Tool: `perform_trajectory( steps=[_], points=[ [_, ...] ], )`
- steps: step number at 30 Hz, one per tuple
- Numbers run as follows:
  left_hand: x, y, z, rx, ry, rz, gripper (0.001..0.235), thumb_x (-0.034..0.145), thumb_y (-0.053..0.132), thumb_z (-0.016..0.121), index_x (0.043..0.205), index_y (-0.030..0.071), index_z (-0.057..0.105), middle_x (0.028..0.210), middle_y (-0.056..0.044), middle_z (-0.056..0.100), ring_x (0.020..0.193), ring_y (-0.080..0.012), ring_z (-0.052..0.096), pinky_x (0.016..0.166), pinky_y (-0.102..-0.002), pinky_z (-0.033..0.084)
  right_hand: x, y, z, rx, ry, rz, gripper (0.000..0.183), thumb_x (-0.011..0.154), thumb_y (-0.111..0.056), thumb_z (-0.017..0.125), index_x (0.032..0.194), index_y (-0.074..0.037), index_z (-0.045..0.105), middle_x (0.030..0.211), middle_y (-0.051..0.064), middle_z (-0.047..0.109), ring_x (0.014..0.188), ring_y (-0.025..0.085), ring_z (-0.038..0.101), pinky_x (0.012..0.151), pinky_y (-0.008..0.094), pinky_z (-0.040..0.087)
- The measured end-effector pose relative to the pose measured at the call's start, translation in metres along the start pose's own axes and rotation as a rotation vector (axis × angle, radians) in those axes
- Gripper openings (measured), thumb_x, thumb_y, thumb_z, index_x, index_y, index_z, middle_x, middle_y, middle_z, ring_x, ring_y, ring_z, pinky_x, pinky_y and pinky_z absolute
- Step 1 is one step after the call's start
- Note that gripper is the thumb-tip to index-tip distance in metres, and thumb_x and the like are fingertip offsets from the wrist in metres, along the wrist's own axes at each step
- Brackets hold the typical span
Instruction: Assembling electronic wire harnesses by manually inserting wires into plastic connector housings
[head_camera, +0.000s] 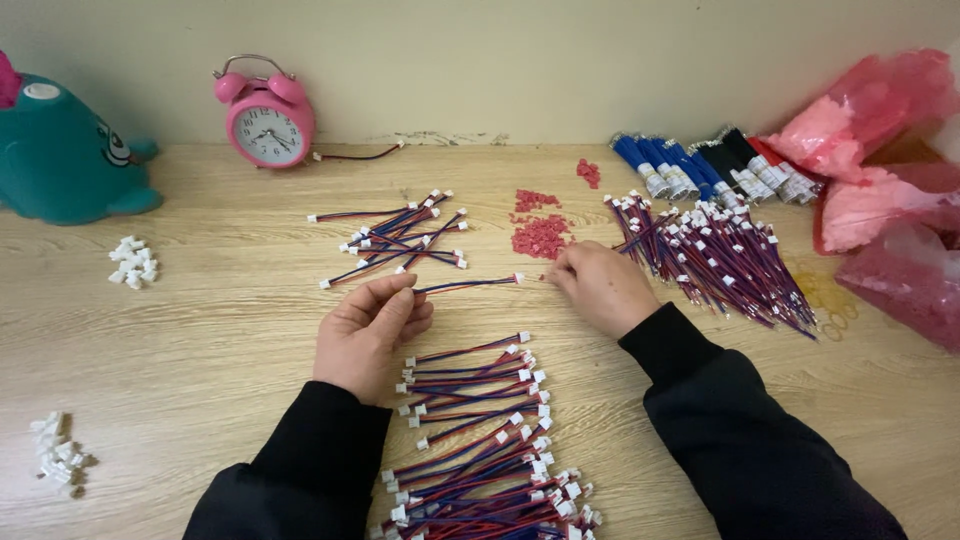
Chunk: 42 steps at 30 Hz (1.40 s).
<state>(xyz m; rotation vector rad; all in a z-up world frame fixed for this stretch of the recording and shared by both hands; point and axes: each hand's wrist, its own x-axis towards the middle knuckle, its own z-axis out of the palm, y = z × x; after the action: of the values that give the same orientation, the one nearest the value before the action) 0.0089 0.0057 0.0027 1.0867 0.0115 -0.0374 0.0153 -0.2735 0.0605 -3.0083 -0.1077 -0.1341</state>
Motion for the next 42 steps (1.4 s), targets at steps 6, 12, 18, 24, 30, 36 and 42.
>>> perform_trajectory(
  steps=[6,12,18,24,30,36,42],
  points=[
    [-0.001,-0.002,0.002,-0.004,0.021,0.01,0.02,0.092,0.006,0.062,0.111,0.0,0.066,0.088,-0.016,0.07,0.08,-0.0215,0.071,0.076,-0.035,0.063,0.0,0.011,-0.003,0.387,0.139,0.036,0.014,0.088,-0.023,0.065,0.094,-0.011,0.068,0.082,0.013,0.07,0.085,0.029,0.07,0.069,0.04,0.055],
    [0.0,-0.003,0.002,0.006,0.037,0.037,0.02,0.092,0.007,0.063,0.11,-0.001,0.067,0.088,-0.017,0.07,0.08,-0.0224,0.071,0.076,-0.036,0.063,-0.019,-0.034,-0.025,1.054,0.105,0.087,0.019,0.086,-0.004,0.068,0.105,-0.002,0.066,0.075,0.005,0.067,0.066,0.01,0.064,0.059,0.023,0.058],
    [0.005,-0.006,0.001,0.036,0.057,0.005,0.02,0.09,0.006,0.066,0.108,0.0,0.069,0.087,-0.015,0.069,0.08,-0.0211,0.07,0.077,-0.036,0.063,-0.002,-0.048,0.002,1.207,-0.066,-0.094,0.014,0.09,-0.001,0.061,0.103,0.003,0.065,0.079,0.007,0.067,0.07,0.011,0.068,0.063,0.024,0.06],
    [0.016,-0.027,-0.004,-0.026,0.094,0.017,0.019,0.088,0.004,0.068,0.106,-0.001,0.071,0.086,-0.019,0.07,0.078,-0.0232,0.071,0.075,-0.035,0.063,0.005,-0.095,0.004,1.364,-0.151,-0.027,0.02,0.083,0.005,0.067,0.103,0.009,0.065,0.08,0.013,0.067,0.072,0.018,0.07,0.066,0.03,0.062],
    [0.015,-0.026,-0.001,-0.074,0.088,0.041,0.019,0.088,0.003,0.066,0.107,0.0,0.071,0.087,-0.017,0.07,0.078,-0.0207,0.071,0.074,-0.032,0.063,0.016,-0.114,0.015,1.372,-0.09,-0.061,0.033,0.08,0.002,0.07,0.112,0.002,0.059,0.081,0.01,0.063,0.066,0.014,0.065,0.058,0.025,0.059],
    [0.007,-0.012,0.003,-0.076,0.085,0.069,0.024,0.087,0.001,0.065,0.111,0.001,0.068,0.084,-0.015,0.07,0.076,-0.0186,0.07,0.071,-0.029,0.063,0.016,-0.115,0.023,1.201,-0.051,-0.12,0.021,0.084,0.0,0.068,0.105,0.004,0.066,0.069,0.009,0.064,0.059,0.01,0.06,0.051,0.019,0.051],
    [0.012,-0.015,-0.003,-0.122,0.032,0.055,0.029,0.086,0.001,0.066,0.115,0.002,0.063,0.084,-0.014,0.07,0.077,-0.0194,0.071,0.072,-0.03,0.064,0.001,-0.134,-0.007,0.987,0.056,-0.195,0.02,0.083,-0.002,0.068,0.103,-0.003,0.071,0.072,0.006,0.066,0.064,0.01,0.06,0.059,0.024,0.051]
  ],
)
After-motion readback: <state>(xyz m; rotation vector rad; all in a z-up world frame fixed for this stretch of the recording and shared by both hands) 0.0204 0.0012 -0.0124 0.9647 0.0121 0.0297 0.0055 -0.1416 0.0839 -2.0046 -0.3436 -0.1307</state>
